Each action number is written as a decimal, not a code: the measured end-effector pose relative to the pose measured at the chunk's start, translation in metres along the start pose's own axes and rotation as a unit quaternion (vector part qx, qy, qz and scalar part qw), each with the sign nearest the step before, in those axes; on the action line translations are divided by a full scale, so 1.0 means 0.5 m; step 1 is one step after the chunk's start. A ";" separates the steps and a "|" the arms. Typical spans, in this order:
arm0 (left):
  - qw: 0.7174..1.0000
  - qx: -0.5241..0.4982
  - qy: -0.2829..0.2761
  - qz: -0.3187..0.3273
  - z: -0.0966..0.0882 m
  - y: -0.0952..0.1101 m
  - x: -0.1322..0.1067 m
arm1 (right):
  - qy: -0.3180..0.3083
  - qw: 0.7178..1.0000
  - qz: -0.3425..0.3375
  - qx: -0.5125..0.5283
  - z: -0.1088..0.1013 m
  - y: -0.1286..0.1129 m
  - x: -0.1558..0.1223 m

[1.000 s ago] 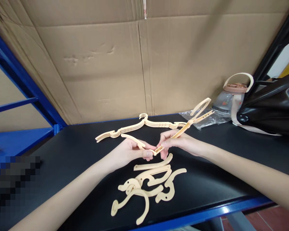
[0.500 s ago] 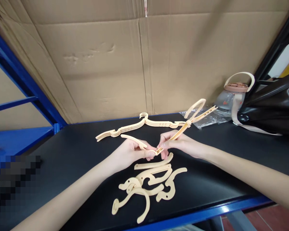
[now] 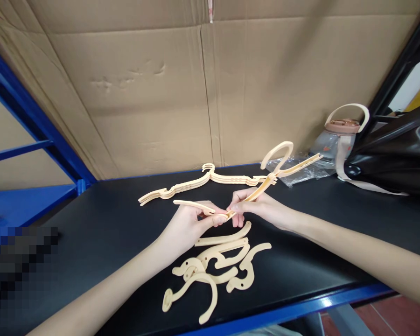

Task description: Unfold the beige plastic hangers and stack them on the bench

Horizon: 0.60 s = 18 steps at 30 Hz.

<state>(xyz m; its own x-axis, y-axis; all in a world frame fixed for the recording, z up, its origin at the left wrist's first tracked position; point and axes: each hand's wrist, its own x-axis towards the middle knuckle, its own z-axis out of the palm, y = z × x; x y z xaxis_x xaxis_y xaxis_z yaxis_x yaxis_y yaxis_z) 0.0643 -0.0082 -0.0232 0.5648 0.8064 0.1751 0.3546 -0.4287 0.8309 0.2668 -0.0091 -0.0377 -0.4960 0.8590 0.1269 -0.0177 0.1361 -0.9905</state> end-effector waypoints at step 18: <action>0.990 0.008 0.129 0.055 0.022 0.002 -0.007 | 0.034 0.998 -0.043 0.011 0.007 -0.009 -0.002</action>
<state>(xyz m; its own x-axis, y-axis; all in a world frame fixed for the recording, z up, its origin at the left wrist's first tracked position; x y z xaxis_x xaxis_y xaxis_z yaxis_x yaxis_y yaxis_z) 0.0709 -0.0161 -0.0290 0.3919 0.8309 0.3951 0.3151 -0.5247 0.7908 0.2644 -0.0121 -0.0335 -0.4317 0.8763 0.2138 -0.0761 0.2008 -0.9767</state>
